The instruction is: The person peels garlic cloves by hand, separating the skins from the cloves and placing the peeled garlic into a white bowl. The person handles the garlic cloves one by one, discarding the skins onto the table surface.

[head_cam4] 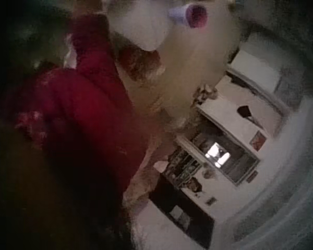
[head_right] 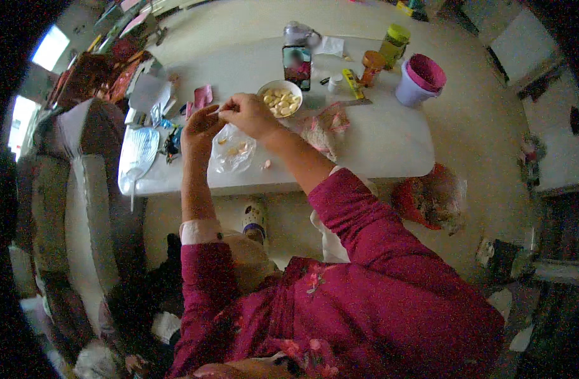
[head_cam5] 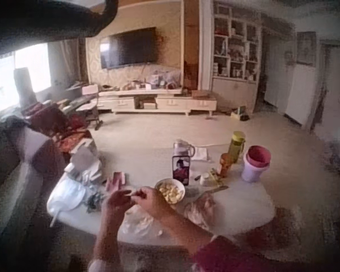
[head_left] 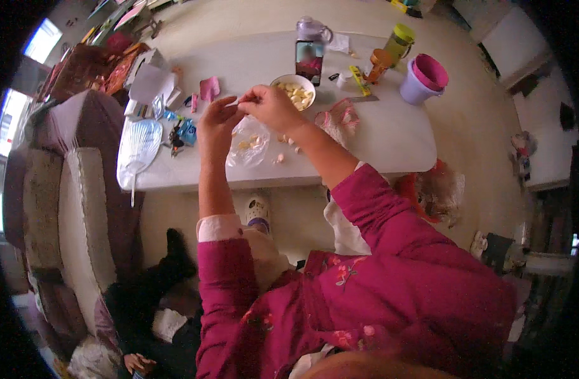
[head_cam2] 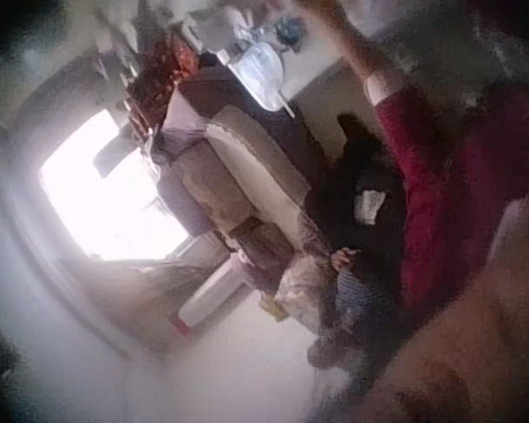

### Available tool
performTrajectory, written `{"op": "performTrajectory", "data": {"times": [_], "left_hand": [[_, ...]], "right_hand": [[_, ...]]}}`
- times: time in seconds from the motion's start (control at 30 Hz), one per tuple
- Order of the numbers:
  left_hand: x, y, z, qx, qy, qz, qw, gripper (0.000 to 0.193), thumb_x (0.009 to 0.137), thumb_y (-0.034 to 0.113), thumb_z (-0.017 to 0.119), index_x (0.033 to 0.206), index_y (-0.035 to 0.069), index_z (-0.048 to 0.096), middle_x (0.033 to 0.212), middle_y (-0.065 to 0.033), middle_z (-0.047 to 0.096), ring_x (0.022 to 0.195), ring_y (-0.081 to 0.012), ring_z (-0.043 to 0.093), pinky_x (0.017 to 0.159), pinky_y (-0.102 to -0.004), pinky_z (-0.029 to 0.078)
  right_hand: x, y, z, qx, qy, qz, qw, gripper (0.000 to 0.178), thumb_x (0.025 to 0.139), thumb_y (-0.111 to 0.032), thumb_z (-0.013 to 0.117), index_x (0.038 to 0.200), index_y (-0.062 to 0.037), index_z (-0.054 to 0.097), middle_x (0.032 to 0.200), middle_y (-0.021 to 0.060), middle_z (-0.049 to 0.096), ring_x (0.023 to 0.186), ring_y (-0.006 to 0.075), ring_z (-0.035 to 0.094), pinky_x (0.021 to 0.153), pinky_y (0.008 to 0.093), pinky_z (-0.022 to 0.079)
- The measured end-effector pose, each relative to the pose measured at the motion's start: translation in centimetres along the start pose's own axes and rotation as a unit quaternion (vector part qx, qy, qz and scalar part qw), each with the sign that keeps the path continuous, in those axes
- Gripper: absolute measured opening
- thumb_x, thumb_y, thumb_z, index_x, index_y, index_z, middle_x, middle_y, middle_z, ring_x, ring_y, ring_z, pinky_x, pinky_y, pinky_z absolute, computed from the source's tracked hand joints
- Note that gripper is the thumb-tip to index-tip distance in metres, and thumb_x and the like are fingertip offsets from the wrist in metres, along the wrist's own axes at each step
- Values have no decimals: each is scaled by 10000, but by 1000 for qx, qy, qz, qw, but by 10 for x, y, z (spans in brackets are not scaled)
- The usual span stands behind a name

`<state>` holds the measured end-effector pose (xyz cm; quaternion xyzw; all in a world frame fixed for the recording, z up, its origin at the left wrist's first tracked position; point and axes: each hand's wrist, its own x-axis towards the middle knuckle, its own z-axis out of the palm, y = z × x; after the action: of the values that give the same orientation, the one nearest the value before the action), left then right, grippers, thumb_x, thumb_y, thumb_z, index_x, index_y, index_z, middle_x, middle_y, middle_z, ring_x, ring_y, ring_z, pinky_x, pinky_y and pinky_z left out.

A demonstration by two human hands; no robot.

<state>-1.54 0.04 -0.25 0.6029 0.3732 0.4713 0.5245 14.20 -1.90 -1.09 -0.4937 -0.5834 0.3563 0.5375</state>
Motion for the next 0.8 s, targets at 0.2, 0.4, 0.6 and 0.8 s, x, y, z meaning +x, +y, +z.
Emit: {"op": "performTrajectory", "data": {"times": [0.2, 0.4, 0.6, 0.8], "left_hand": [[-2, 7, 4, -17, -13, 21, 1000, 325, 800, 31, 708, 1100, -27, 598, 958, -136, 691, 871, -162, 647, 790, -268, 499], [-3, 12, 4, -44, -9, 4, 999, 321, 798, 27, 709, 1095, -25, 600, 952, -126, 690, 880, -158, 644, 801, -268, 501], [0, 9, 0, -66, 1, -7, 998, 346, 795, 42, 716, 1110, -27, 590, 968, -119, 688, 885, -158, 641, 812, -265, 493], [-4, 9, 0, -34, -1, 4, 999, 332, 800, 32, 705, 1107, -20, 588, 952, -122, 693, 856, -143, 639, 781, -257, 499]], "right_hand": [[2, 4, -10, -40, -11, 2, 999, 121, 854, -89, 642, 913, 17, 640, 822, 38, 661, 776, 94, 615, 706, 232, 500], [3, 3, -7, -33, 12, -16, 999, 137, 820, -116, 650, 860, 14, 653, 784, 107, 685, 718, 155, 642, 685, 299, 509], [2, -6, -7, 10, 36, 9, 999, 150, 824, -117, 647, 890, 18, 653, 786, 110, 685, 719, 164, 643, 684, 303, 509], [0, -9, -8, -80, -10, -64, 995, 130, 852, -101, 642, 917, 10, 655, 788, 35, 662, 711, 85, 585, 646, 240, 479]]}}
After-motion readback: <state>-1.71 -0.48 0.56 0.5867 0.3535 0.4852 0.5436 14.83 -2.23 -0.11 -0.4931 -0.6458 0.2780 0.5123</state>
